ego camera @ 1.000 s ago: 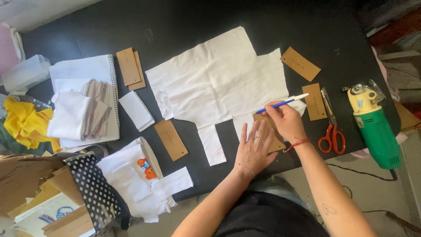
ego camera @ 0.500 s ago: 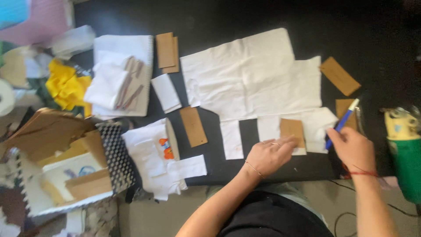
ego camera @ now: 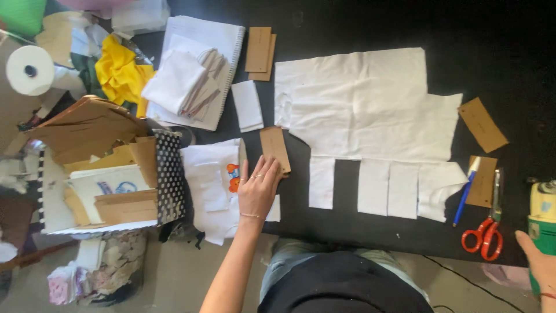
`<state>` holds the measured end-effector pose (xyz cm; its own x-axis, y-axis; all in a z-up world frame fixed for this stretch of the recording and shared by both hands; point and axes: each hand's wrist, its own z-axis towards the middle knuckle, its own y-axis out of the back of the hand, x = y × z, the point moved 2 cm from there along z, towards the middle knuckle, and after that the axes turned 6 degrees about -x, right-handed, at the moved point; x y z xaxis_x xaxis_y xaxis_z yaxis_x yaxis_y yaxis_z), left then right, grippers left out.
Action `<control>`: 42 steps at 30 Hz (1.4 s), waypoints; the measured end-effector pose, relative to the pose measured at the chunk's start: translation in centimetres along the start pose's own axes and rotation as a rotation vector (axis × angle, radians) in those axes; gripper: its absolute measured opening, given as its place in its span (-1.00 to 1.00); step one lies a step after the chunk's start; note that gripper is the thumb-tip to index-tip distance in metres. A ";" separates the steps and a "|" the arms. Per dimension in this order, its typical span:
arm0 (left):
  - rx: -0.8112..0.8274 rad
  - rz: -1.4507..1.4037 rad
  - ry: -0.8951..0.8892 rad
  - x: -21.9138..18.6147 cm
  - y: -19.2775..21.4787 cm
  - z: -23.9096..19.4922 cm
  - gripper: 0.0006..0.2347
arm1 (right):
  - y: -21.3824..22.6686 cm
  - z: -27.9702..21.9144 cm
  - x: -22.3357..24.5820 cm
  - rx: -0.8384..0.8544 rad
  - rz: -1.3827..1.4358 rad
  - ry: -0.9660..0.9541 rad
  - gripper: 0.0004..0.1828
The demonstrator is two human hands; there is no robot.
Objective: The person uses a cardboard template to mark a white fabric piece with a pen, then cuts the fabric with scissors. They also use a handheld heat-sealing tool on the fabric edges and fold the cut pieces.
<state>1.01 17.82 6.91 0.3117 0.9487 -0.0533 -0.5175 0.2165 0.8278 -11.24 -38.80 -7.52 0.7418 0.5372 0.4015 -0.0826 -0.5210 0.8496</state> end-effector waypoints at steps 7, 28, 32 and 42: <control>0.081 -0.610 -0.263 -9.2 -0.8 -1.1 -0.99 | 6.4 -6.6 8.1 0.085 -0.034 -0.771 -0.41; 0.042 -0.535 -0.071 -13.3 -4.3 -0.1 -0.94 | 2.6 -3.8 33.3 0.717 -0.980 0.663 -0.38; 0.051 -0.526 -0.061 -13.6 -4.9 -0.7 -0.92 | 1.7 -2.6 33.5 0.692 -1.017 0.745 -0.32; 0.083 -0.531 -0.072 -13.5 -4.8 -0.6 -0.91 | 0.7 -2.4 34.1 0.730 -0.990 0.760 -0.31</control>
<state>-1.22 4.14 3.29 0.5684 0.6952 -0.4400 -0.2102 0.6397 0.7393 12.37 -19.24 7.54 -0.2539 0.9663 0.0415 0.7698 0.1759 0.6136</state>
